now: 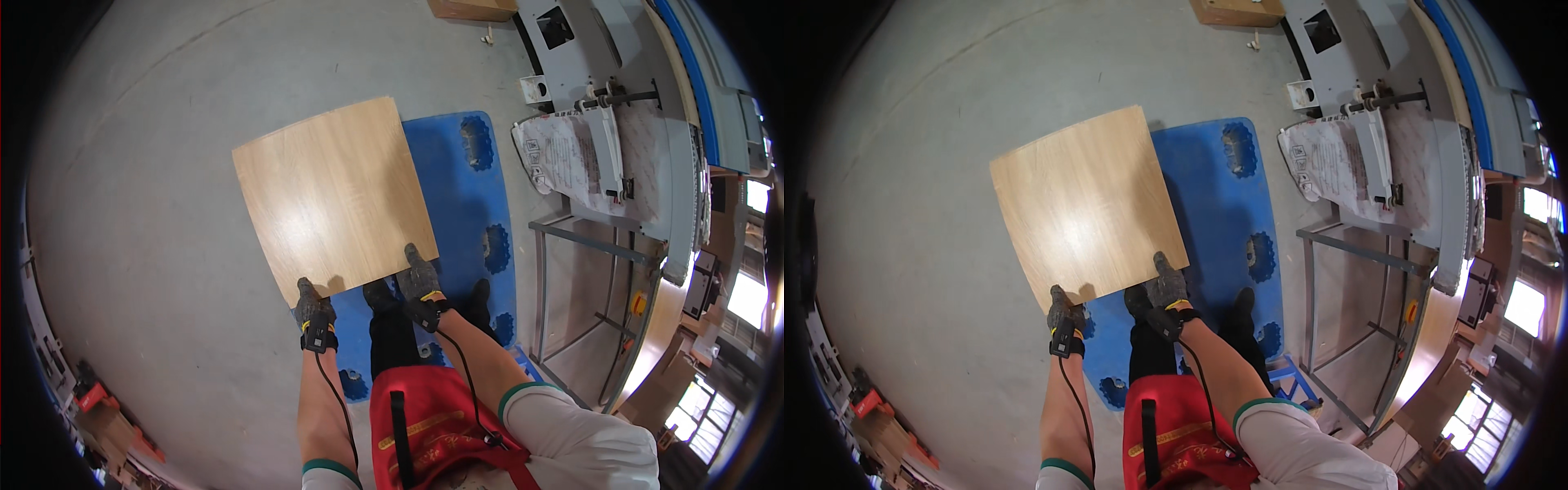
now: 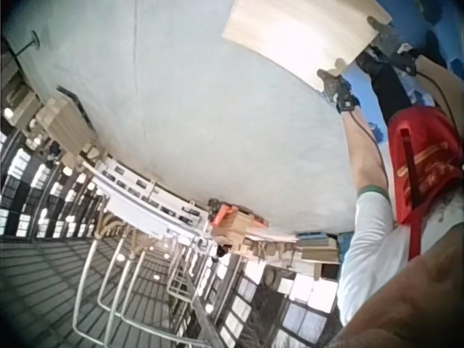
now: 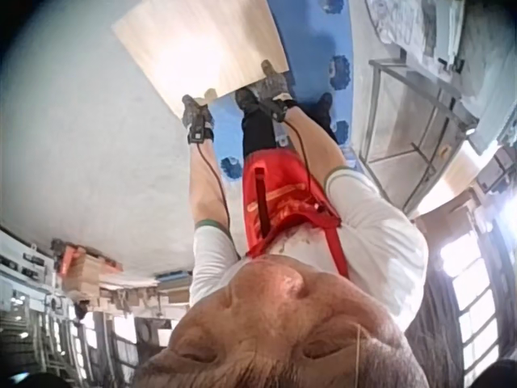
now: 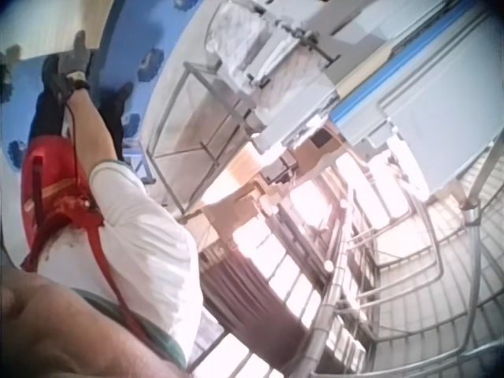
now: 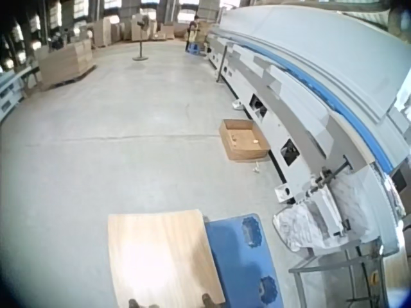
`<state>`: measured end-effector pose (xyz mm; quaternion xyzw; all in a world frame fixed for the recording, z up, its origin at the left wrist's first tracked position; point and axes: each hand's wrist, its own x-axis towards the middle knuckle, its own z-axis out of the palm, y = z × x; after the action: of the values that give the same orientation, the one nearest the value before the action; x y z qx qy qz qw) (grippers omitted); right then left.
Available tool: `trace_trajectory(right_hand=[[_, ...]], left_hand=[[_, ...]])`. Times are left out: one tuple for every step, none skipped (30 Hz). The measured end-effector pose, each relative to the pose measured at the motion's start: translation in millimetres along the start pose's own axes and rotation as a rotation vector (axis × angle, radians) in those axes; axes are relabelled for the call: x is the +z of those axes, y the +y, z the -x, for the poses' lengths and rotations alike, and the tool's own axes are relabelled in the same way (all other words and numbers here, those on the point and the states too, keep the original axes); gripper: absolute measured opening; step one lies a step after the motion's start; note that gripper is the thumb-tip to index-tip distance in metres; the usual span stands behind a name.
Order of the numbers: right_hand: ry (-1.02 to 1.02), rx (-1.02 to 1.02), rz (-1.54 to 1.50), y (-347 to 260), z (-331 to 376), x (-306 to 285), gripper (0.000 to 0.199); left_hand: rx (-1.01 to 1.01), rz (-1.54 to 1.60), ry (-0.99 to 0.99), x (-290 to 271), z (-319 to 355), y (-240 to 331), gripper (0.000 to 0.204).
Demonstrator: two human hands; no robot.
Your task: The person repeatedly picks up light-colored wooden panels from a blue mat and stacks them onto a metal rack. The person handles the panels one at a time, placing them carefully on top of the existing stack.
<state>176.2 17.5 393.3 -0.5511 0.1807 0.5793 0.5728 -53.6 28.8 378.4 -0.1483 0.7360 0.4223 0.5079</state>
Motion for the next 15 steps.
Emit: trace_trajectory(right_hand=[[0.004,-0.031,0.179,-2.2,0.8,3.1,0.035],[0.008,-0.061,0.358,-5.2,2.9,4.9,0.034],[0.015,-0.091,0.534,-7.2,3.2,3.9,0.033],[0.036,-0.081,0.487,-6.5,1.4,4.5,0.033],[0.056,-0.072,0.441,-4.4,-0.5,6.7,0.035],[0.080,-0.062,0.392,-2.3,-2.1,6.6,0.040],[0.069,-0.061,0.365,-2.7,-2.5,4.6,0.036],[0.057,-0.061,0.337,-3.7,-2.6,2.0,0.035],[0.037,-0.058,0.312,-6.7,0.0,6.2,0.035],[0.044,-0.027,0.414,-10.8,2.6,9.9,0.036],[0.051,0.004,0.515,-15.6,5.9,13.2,0.037],[0.060,0.028,0.613,-23.0,9.4,14.6,0.037],[0.030,0.039,0.582,-30.0,10.3,9.1,0.035],[-0.001,0.049,0.550,-35.8,15.4,1.3,0.033],[-0.028,0.052,0.516,-43.8,19.7,-9.4,0.031]], left_hand=[[-0.007,0.016,0.001,1.8,-2.4,1.1,0.056],[-0.014,0.032,0.002,3.6,-4.8,2.2,0.056],[-0.021,0.045,0.003,4.9,-6.6,2.8,0.056],[-0.023,0.009,-0.031,4.6,-8.4,5.1,0.056],[-0.025,-0.027,-0.064,3.6,-10.1,8.2,0.057],[-0.028,-0.067,-0.097,3.5,-10.3,10.3,0.057],[-0.036,-0.075,-0.091,4.3,-9.5,10.3,0.057],[-0.044,-0.083,-0.086,5.6,-8.2,9.9,0.057],[-0.046,-0.085,-0.077,2.9,-10.1,9.6,0.058],[-0.036,-0.052,-0.089,-1.3,-13.4,8.8,0.056],[-0.025,-0.020,-0.103,-5.5,-15.2,9.2,0.054],[-0.017,0.010,-0.124,-8.1,-16.4,7.5,0.053],[-0.035,-0.069,-0.156,-7.3,-10.7,6.7,0.055],[-0.052,-0.149,-0.189,-11.5,-1.7,6.2,0.057],[-0.068,-0.233,-0.230,-10.2,11.3,5.6,0.059]])
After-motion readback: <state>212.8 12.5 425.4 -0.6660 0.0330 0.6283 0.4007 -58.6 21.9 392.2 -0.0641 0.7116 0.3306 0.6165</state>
